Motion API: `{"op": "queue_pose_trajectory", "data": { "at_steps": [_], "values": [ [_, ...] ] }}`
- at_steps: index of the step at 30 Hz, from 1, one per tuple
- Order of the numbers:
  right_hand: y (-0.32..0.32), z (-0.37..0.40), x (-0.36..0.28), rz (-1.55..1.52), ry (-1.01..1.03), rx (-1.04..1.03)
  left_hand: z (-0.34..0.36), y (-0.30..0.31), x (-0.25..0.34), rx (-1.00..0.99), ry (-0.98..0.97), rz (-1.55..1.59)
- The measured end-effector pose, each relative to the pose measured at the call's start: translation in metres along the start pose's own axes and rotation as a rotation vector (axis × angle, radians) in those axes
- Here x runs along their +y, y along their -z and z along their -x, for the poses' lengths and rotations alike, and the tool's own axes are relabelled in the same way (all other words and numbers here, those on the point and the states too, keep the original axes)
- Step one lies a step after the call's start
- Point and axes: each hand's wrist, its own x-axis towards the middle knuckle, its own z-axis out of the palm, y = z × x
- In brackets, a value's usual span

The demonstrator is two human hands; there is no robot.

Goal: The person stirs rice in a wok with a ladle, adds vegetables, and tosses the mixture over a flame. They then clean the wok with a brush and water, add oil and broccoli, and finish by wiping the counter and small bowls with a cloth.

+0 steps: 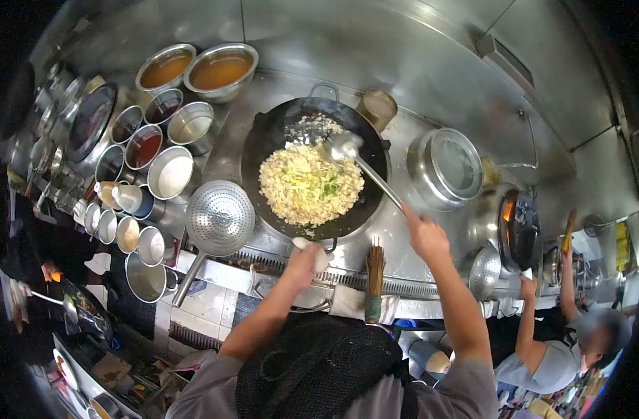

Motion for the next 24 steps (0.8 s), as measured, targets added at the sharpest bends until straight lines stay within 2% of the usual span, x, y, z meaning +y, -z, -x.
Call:
{"op": "queue_pose_trajectory", "data": {
  "at_steps": [2,4,7,9,13,15,17,18,20,22,24],
  "values": [
    [-0.006,-0.034,-0.012,-0.004,0.027,0.063,-0.016,0.008,0.0,-0.05,0.058,0.11],
    [-0.012,-0.051,-0.018,-0.042,0.053,0.138,-0.015,0.003,0.005,0.006,0.057,0.075],
    [-0.02,-0.01,0.017,-0.02,-0.054,0.016,-0.007,-0.001,0.01,0.103,-0.023,0.069],
    [-0.024,0.024,0.045,-0.002,-0.024,-0.027,-0.003,-0.007,0.016,0.104,-0.05,0.073],
    [0.005,0.001,0.013,0.022,-0.003,0.013,-0.013,0.001,0.003,0.097,-0.079,0.03],
    [-0.018,-0.046,-0.006,-0.072,0.06,0.125,-0.013,0.001,0.002,0.093,-0.092,0.021],
    [-0.043,-0.069,-0.03,-0.409,0.239,0.193,-0.008,-0.003,0.007,0.03,-0.109,0.056],
    [-0.047,-0.063,-0.032,-0.414,0.239,0.191,-0.004,-0.005,0.01,0.034,-0.109,0.052],
    [-0.054,-0.041,-0.039,-0.448,0.251,0.052,0.004,-0.008,0.02,-0.025,-0.074,0.081],
    [-0.066,-0.006,-0.014,-0.465,0.314,0.051,0.007,-0.007,0.023,-0.015,-0.084,0.074],
    [-0.038,0.025,-0.002,-0.488,0.214,-0.028,0.002,-0.005,0.021,-0.035,-0.03,0.071]
  ]
}}
